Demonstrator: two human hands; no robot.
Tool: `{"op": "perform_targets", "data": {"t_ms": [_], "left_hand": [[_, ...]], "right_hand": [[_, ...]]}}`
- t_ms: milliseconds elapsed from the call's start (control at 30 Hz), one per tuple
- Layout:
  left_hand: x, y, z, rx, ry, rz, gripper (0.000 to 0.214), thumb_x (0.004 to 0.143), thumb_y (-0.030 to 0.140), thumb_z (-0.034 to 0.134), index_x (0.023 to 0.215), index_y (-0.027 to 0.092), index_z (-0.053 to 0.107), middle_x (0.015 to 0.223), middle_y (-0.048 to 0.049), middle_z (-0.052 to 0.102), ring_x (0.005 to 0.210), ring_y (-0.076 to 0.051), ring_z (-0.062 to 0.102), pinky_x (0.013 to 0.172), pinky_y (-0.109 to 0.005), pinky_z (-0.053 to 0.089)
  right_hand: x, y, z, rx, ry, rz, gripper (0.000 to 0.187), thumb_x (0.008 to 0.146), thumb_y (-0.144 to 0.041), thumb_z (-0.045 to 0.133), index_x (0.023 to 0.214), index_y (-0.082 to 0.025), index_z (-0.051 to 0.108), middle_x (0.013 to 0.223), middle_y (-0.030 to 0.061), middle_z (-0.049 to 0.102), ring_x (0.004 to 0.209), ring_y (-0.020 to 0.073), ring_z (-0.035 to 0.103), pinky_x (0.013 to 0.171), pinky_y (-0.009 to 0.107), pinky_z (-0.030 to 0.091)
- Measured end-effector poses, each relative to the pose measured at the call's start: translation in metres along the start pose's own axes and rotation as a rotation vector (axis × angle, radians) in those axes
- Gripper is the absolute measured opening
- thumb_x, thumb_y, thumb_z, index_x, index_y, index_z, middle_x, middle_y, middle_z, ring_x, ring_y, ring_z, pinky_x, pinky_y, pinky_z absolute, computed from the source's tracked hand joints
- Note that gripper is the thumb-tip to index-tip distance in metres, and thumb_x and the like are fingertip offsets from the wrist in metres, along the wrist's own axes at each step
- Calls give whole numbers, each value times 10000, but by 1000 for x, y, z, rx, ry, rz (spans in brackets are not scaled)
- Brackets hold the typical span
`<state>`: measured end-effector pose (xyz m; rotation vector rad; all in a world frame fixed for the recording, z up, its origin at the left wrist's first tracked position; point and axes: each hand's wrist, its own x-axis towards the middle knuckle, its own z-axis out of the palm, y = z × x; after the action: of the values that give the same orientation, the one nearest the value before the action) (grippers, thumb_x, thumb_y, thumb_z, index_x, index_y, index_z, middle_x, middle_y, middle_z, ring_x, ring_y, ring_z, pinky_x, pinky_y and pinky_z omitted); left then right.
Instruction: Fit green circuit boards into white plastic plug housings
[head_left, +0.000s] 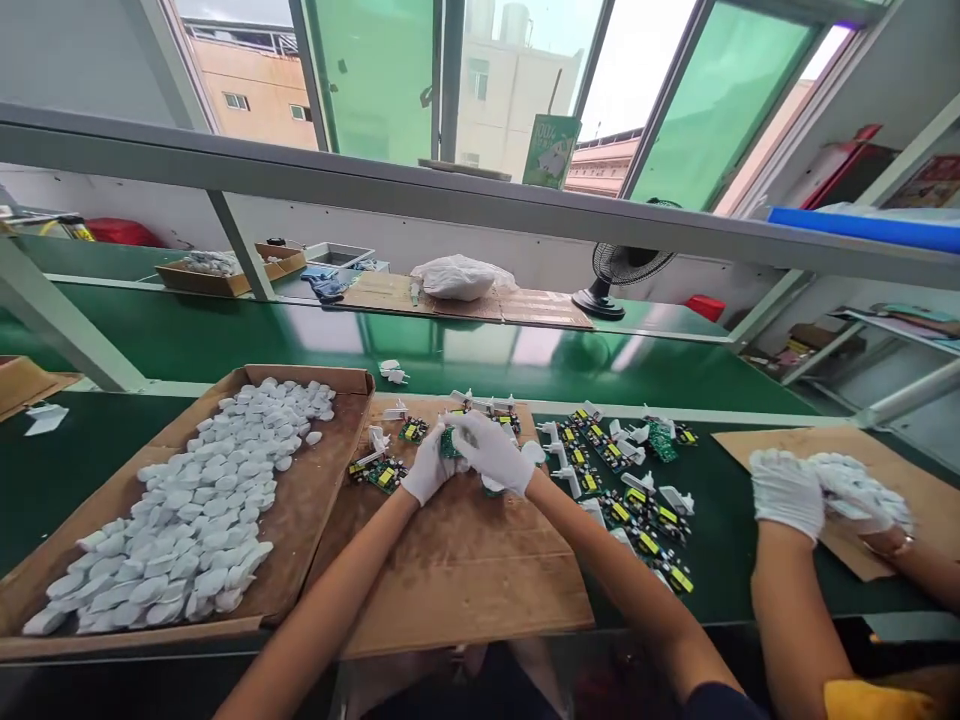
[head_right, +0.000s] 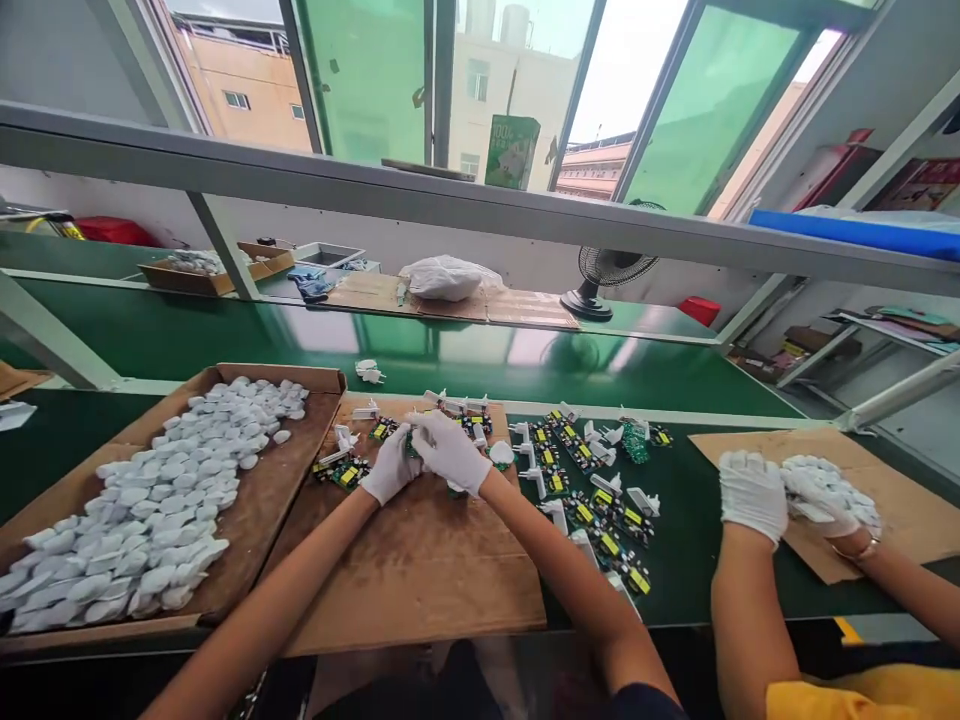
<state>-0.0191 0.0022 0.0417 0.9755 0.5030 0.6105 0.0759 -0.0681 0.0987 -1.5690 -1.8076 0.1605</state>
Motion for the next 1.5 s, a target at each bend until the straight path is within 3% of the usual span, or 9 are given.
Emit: {"op": "perform_targets", "data": {"t_ms": [167,433,600,767,900,1067,1167,1267,1500], "left_hand": [[4,-25,-1,-153,50,-7,512,817,607,420,1082,173,478,708,4,558,564,-116,527,486,-224,416],[-16,-41,15,-11,-4,63,524,668,504,684,1010,130,551,931,-49,627,870,-163,556,811,-275,437],[-29,-34,28,279,-62,164,445,748,510,608,963,131,518,939,-58,614,880,-166,539,854,-304,423],[-31,-31,30,355,-116,186,421,747,481,611,955,123,531,977,-78,609,921,-181,541,870,-307,421],[-29,-34,29,397,-118,121,384,744,388,622,1010,125,535,1003,-72,611,914,-181,553,849,-302,436],[-27,-29,23,216,-180,8,368,787,412,559,1011,122,529,939,-67,626,768,-138,585,760,-278,478],[-23,-22,13,399,-22,-2,339,788,455,539,889,132,515,690,-3,585,504,-89,497,523,-228,432],[-22,-19,6,733,121,170,264,790,404,542,804,142,505,657,2,574,524,-96,503,521,-218,408],[-31,-33,10,1088,64,339,310,856,434,441,928,148,536,798,-81,670,708,-191,635,633,-270,447]], "right_hand": [[-55,49,-4,10,172,104,215,814,-204,505,1006,-166,594,825,25,589,686,109,551,632,234,473],[-75,48,23,-27,326,48,181,779,-252,605,948,-238,670,966,61,536,897,185,537,822,363,464],[-82,43,17,-245,421,-48,136,764,-265,637,894,-242,665,1047,72,530,987,219,511,886,414,435],[-84,44,20,-263,413,-103,208,757,-203,616,960,-247,614,1125,75,508,1061,238,492,947,450,405],[-82,50,23,-84,393,-72,570,737,-250,626,1263,-239,406,1192,109,466,1138,257,467,975,466,406],[-81,50,15,200,194,36,881,691,-661,581,1364,-188,266,1315,157,401,1181,300,441,984,491,402],[-83,44,10,390,168,139,767,766,-694,450,1338,-199,324,1238,133,475,1004,232,550,887,428,471],[-85,40,11,493,193,303,494,851,-521,482,1235,-212,434,985,64,584,819,166,589,794,361,493],[-84,37,14,589,72,525,406,828,-518,516,1042,-173,526,685,-21,544,529,89,467,535,231,413]]}}
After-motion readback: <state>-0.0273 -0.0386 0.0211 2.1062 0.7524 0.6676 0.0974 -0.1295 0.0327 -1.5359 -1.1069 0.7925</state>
